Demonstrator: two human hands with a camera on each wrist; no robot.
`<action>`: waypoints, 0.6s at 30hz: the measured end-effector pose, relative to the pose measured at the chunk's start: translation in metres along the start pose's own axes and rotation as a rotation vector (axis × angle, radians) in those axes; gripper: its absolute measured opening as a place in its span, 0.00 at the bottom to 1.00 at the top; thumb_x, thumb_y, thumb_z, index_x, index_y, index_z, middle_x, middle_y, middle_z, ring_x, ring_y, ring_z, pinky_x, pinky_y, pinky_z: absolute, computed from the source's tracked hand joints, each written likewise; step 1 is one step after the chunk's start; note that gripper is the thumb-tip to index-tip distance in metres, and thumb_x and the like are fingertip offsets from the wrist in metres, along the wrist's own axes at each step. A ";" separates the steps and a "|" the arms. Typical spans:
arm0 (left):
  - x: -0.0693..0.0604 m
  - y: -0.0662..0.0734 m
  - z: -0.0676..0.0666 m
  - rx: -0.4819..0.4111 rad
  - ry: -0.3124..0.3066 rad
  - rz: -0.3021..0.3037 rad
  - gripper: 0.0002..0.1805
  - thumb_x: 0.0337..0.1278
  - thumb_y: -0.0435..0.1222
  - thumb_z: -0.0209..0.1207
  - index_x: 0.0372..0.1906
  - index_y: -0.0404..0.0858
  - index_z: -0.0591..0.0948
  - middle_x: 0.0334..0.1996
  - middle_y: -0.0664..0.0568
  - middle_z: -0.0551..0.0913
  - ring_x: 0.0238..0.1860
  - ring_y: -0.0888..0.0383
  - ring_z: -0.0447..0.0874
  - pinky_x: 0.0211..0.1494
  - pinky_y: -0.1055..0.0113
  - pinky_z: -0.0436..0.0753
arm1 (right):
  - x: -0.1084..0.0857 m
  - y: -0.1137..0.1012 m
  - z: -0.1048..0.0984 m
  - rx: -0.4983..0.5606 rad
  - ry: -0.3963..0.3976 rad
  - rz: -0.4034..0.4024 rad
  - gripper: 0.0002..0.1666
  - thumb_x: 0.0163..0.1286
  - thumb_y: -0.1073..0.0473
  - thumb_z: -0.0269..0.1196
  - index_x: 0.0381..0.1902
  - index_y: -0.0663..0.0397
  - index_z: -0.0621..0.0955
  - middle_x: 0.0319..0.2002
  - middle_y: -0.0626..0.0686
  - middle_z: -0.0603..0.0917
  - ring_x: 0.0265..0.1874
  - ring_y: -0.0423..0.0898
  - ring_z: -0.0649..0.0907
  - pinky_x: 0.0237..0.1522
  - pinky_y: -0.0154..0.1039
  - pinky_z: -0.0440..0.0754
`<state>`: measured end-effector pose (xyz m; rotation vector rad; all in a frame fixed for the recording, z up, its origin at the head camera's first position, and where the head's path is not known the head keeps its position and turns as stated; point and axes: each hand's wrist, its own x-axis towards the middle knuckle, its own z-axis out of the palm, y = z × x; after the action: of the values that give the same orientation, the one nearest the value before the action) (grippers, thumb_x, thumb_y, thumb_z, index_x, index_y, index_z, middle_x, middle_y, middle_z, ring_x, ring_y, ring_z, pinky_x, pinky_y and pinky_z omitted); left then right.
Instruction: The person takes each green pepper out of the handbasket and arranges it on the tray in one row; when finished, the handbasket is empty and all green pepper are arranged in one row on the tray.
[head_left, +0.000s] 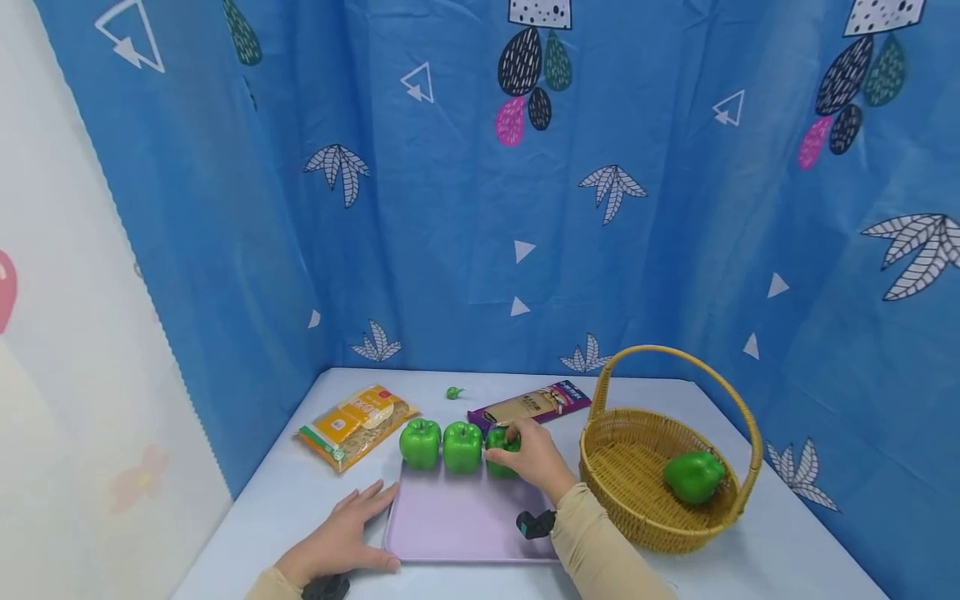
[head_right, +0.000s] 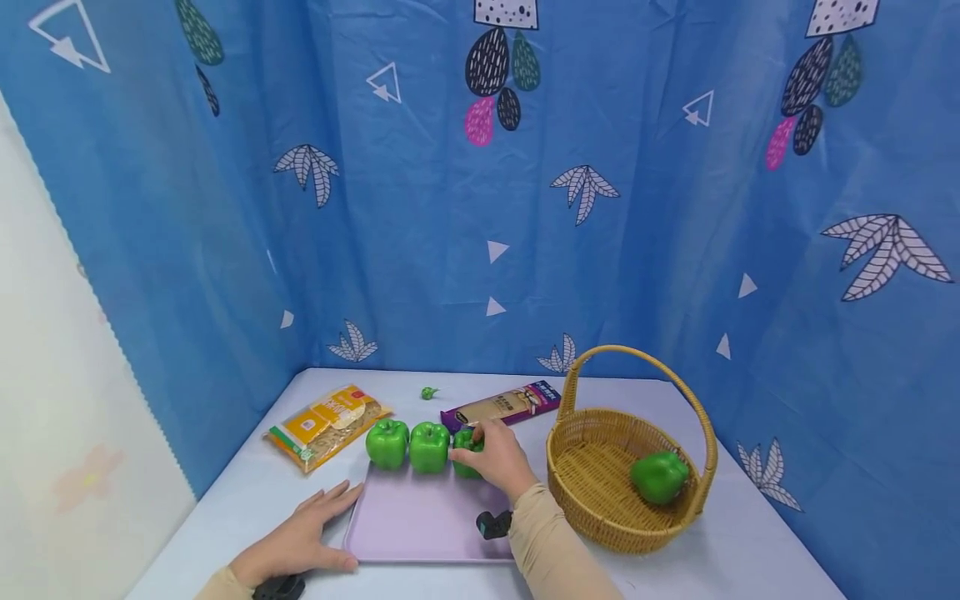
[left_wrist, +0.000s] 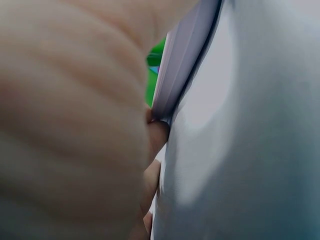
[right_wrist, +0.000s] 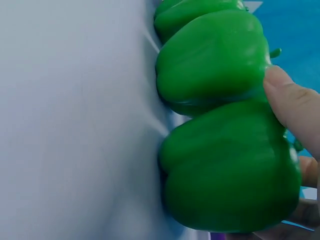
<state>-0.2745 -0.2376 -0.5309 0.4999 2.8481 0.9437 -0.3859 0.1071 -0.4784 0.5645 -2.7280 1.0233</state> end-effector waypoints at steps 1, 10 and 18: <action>0.000 -0.001 0.000 0.003 0.002 0.001 0.64 0.38 0.65 0.76 0.79 0.37 0.64 0.78 0.30 0.60 0.78 0.25 0.52 0.76 0.24 0.46 | -0.001 0.000 -0.001 -0.001 -0.003 -0.005 0.27 0.59 0.37 0.76 0.39 0.51 0.79 0.38 0.49 0.82 0.34 0.44 0.78 0.35 0.40 0.80; 0.001 -0.004 0.001 0.003 0.014 -0.047 0.64 0.36 0.65 0.76 0.79 0.41 0.65 0.78 0.30 0.60 0.76 0.21 0.50 0.74 0.21 0.48 | -0.006 -0.004 -0.011 -0.004 -0.079 -0.015 0.27 0.64 0.36 0.72 0.45 0.52 0.82 0.45 0.53 0.85 0.45 0.49 0.83 0.45 0.49 0.84; -0.001 -0.001 0.000 0.000 0.001 -0.061 0.63 0.38 0.64 0.77 0.79 0.41 0.65 0.78 0.29 0.59 0.74 0.17 0.49 0.70 0.19 0.51 | -0.020 0.003 -0.080 -0.083 0.148 0.008 0.20 0.69 0.40 0.69 0.44 0.49 0.85 0.47 0.52 0.86 0.48 0.54 0.84 0.49 0.55 0.85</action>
<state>-0.2739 -0.2394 -0.5314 0.4100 2.8466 0.9337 -0.3661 0.1678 -0.4264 0.4452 -2.6302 0.9100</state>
